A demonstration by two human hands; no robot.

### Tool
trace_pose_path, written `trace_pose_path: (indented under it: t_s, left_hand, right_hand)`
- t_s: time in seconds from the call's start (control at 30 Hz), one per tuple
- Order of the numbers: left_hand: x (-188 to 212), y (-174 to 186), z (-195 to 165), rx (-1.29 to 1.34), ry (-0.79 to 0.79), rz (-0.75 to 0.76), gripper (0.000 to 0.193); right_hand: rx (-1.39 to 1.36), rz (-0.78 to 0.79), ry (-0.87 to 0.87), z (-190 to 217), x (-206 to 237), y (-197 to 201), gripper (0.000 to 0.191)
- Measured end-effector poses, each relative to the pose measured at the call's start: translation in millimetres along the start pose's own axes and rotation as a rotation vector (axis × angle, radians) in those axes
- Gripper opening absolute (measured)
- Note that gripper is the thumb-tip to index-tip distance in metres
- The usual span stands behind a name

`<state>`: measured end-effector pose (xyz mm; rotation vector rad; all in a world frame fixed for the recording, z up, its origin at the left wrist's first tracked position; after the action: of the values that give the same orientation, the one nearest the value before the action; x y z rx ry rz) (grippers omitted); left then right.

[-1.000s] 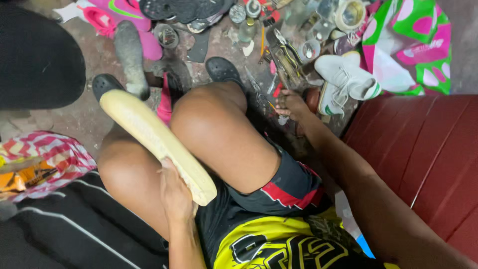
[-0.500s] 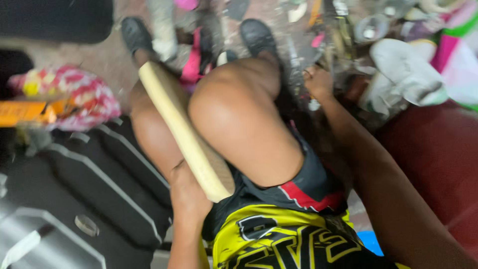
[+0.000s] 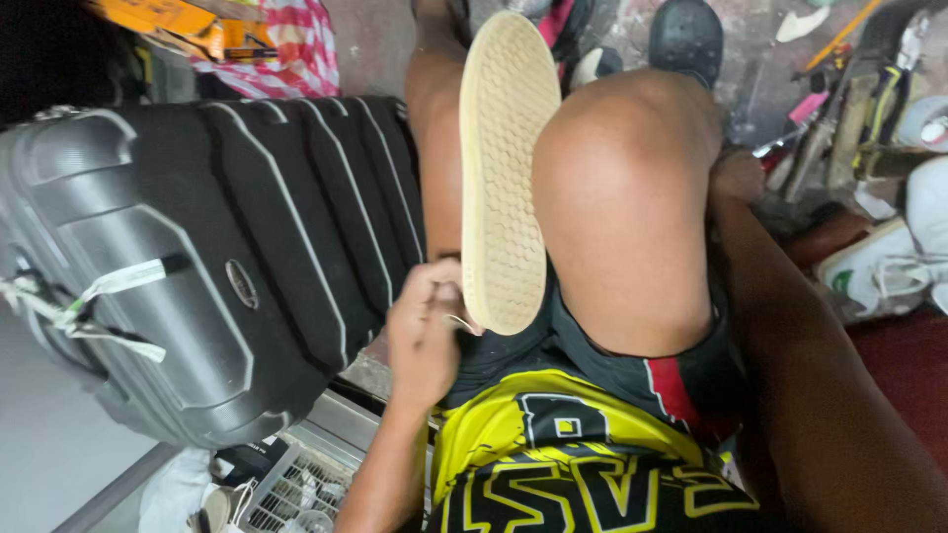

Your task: The person sits on the floor and sews a beige sandal sole using a needle and thread. They repeatedly push the needle through the sole, pull the thread, and trim excess thread with scissors.

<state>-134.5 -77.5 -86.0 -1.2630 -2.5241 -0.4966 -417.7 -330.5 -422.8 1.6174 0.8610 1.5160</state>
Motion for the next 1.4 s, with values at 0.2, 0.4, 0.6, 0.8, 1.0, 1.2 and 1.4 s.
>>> trace_pose_path:
  t_s: [0.2,0.4,0.6,0.8,1.0,1.2,1.4]
  left_hand:
    - [16.7,-1.5,7.7,0.012,-0.013,0.170,0.026]
    - [21.8,22.3,16.5,-0.058,-0.015,0.095,0.018]
    - [13.3,72.0,9.8,0.406,-0.082,-0.080,0.030]
    - [10.2,60.7,-11.8,0.031,-0.207,0.099,0.056]
    - [15.7,50.6,9.1,-0.147,-0.125,0.058,0.031]
    - [30.4,68.0,3.3,-0.127,-0.314,0.122,0.006]
    - [36.2,74.2,-10.0,-0.122,-0.349,0.099,0.010]
  right_hand:
    - [-0.014,-0.091,-0.141,-22.8,-7.3,9.1,0.037]
    - [-0.148,-0.115,0.064,-16.9,-3.9,17.4,0.029]
    - [-0.238,0.003,0.091,14.1,36.0,9.4,0.029]
    - [-0.201,0.277,0.249,50.1,84.3,-44.6,0.027]
    - [-0.226,0.327,0.225,41.9,88.0,-35.4,0.027]
    - [-0.511,0.174,0.085,28.7,86.0,-3.9,0.030]
    - [-1.232,0.184,-0.010,2.4,98.0,37.6,0.033]
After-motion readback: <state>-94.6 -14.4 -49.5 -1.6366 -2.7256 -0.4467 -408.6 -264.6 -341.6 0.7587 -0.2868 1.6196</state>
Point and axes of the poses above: each hand's wrist, its own x-axis away from the middle knuckle, its own y-axis out of the back of the hand, z = x × y, the point moved 8 cm from there along -x, towards the middle knuckle, and after that the axes turned 6 degrees about x, right-handed, at the moved point
